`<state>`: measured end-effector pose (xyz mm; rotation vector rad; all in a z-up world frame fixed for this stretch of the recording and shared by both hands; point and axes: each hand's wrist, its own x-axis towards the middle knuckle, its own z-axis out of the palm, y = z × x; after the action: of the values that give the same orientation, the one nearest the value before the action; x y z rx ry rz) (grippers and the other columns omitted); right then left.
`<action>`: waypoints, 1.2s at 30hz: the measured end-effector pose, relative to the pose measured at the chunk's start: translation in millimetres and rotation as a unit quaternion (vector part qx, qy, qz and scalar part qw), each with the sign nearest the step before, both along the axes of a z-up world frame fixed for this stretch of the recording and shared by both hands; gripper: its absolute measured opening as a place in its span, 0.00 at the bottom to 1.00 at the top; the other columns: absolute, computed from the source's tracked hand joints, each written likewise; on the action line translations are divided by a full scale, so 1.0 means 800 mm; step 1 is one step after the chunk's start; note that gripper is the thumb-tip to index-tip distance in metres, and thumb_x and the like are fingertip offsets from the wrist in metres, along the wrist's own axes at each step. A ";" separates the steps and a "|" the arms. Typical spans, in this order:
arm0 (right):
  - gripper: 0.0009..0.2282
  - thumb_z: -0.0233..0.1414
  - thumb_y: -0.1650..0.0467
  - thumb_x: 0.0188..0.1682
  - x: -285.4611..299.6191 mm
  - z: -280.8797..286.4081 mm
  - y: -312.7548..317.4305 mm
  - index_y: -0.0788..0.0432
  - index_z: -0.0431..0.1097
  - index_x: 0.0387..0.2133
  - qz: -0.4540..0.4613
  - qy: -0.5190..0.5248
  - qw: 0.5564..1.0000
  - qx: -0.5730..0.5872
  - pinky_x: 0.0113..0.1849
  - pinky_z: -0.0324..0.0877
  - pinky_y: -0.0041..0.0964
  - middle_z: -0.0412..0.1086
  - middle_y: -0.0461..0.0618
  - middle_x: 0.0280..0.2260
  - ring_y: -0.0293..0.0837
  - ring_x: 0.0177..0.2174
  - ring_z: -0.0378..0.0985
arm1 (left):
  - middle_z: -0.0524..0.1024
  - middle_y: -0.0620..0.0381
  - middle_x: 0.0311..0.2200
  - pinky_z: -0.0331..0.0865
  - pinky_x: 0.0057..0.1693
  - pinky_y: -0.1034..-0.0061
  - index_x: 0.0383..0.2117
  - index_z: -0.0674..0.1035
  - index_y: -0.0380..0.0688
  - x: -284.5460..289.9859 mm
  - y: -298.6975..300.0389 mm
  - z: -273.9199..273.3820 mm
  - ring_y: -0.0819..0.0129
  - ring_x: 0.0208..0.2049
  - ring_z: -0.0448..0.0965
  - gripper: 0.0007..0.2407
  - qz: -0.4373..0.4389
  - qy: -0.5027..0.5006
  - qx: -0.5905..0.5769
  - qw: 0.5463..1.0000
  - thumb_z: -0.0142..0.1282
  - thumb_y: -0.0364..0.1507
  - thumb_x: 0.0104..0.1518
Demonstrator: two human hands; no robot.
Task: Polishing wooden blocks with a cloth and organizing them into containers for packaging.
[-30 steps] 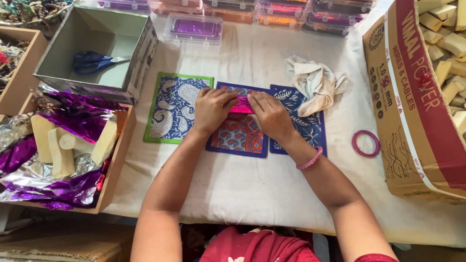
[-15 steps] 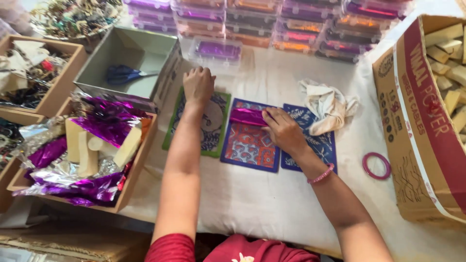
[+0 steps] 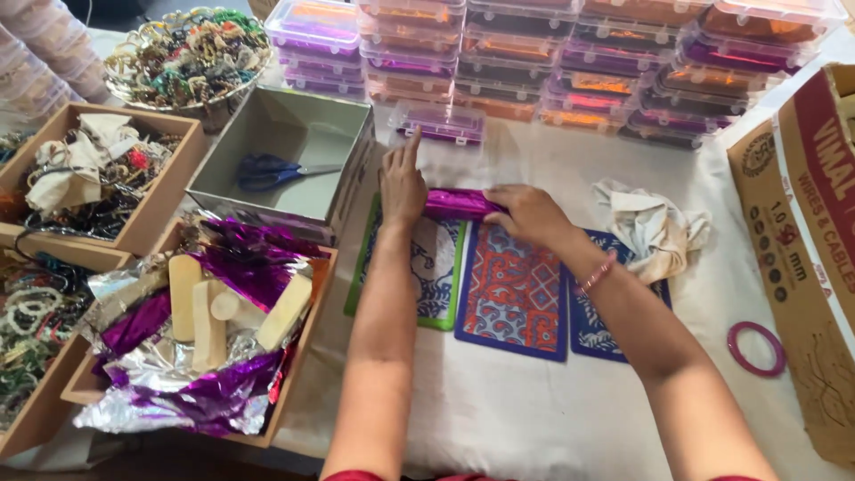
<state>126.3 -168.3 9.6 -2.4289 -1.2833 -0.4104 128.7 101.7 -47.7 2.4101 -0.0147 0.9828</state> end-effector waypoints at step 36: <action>0.19 0.64 0.66 0.45 0.131 0.022 0.176 0.58 0.76 0.49 -0.086 -0.045 0.995 -0.005 0.45 0.72 0.49 0.77 0.58 0.43 0.57 0.43 0.79 | 0.54 0.43 0.71 0.50 0.73 0.52 0.72 0.39 0.56 0.008 -0.002 0.001 0.37 0.69 0.53 0.51 -0.029 0.056 -0.132 0.989 0.58 0.13 0.40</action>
<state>231.4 -27.2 27.6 -2.5654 -1.1169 -0.5666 134.9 100.1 -46.6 2.2049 0.0792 0.7687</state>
